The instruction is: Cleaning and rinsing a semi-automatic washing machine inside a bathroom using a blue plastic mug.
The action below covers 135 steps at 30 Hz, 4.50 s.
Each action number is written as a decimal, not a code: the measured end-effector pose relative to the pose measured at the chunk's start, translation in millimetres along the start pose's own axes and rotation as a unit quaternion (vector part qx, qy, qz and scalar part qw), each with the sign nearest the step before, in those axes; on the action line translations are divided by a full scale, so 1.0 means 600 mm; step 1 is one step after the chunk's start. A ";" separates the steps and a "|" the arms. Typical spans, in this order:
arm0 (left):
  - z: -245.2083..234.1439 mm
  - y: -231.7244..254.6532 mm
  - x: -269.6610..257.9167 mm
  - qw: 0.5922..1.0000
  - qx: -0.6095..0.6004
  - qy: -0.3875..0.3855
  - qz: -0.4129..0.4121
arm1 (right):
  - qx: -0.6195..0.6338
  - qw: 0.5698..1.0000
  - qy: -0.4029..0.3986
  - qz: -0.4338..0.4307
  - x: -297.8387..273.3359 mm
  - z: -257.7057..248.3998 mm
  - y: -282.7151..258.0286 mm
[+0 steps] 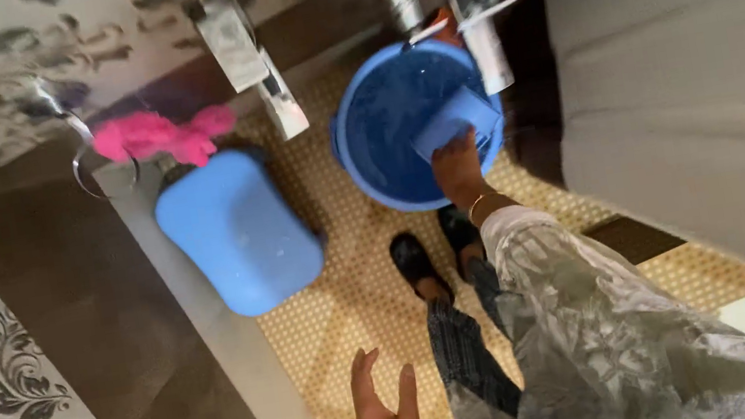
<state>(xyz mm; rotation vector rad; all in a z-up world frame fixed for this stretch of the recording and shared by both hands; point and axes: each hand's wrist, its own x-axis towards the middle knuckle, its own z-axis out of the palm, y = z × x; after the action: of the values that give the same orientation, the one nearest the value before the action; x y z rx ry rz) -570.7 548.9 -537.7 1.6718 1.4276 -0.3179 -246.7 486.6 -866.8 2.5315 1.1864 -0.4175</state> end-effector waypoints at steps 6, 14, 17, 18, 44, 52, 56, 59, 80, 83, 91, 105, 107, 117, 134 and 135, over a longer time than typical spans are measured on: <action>0.000 -0.005 0.001 1.000 -0.017 0.004 -0.025 | 0.060 0.995 -0.081 0.020 -0.011 -0.014 -0.015; -0.049 0.088 -0.035 0.974 -0.036 0.049 0.219 | 0.755 0.645 -0.002 0.118 -0.103 -0.008 0.056; -0.074 0.131 -0.042 0.938 -0.054 0.056 0.337 | 0.811 0.570 -0.029 0.128 -0.205 -0.194 0.072; -0.092 0.158 -0.048 0.931 -0.058 0.047 0.356 | 0.810 0.572 -0.007 0.134 -0.237 -0.269 0.083; 0.111 0.584 -0.441 0.804 -0.212 0.008 0.556 | 0.677 0.643 0.301 0.194 -0.759 -0.819 0.674; 0.238 0.648 -0.473 0.730 -0.067 0.062 0.677 | 0.798 0.470 0.344 0.155 -0.737 -0.701 0.814; 0.261 0.661 -0.467 0.704 0.013 0.043 0.709 | 0.723 0.553 0.369 0.190 -0.792 -0.707 0.842; 0.277 0.648 -0.439 0.685 0.126 0.034 0.717 | 0.720 0.566 0.374 0.149 -0.821 -0.696 0.866; 0.329 0.734 -0.303 0.606 0.310 0.103 0.725 | 0.585 0.764 0.236 0.136 -0.724 -0.654 0.883; 0.336 0.738 -0.323 0.667 0.236 0.097 0.700 | 0.434 0.866 0.210 0.134 -0.723 -0.653 0.890; 0.337 0.738 -0.322 0.673 0.178 0.127 0.706 | 0.501 0.853 0.036 0.140 -0.605 -0.587 0.863; 0.328 0.742 -0.334 0.645 0.236 0.090 0.721 | 0.840 -0.108 0.460 0.266 -0.581 -0.540 0.741; 0.322 0.741 -0.330 0.635 0.263 0.088 0.721 | 0.824 -0.085 0.483 0.284 -0.596 -0.564 0.700; 0.310 0.739 -0.309 0.640 0.269 0.036 0.719 | 0.793 0.326 0.344 0.383 -0.743 -0.658 0.735; 0.312 0.748 -0.329 0.674 0.162 0.047 0.720 | 0.703 0.635 0.207 0.243 -0.802 -0.598 0.946; 0.314 0.745 -0.331 0.679 0.167 0.050 0.713 | 0.707 0.635 0.199 0.237 -0.777 -0.590 0.950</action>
<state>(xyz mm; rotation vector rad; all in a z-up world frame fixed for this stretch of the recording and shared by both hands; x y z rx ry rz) -169.1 302.6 -308.0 2.5817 -0.2416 0.4551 -43.3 -39.2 -275.5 4.2644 -0.0993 -0.9211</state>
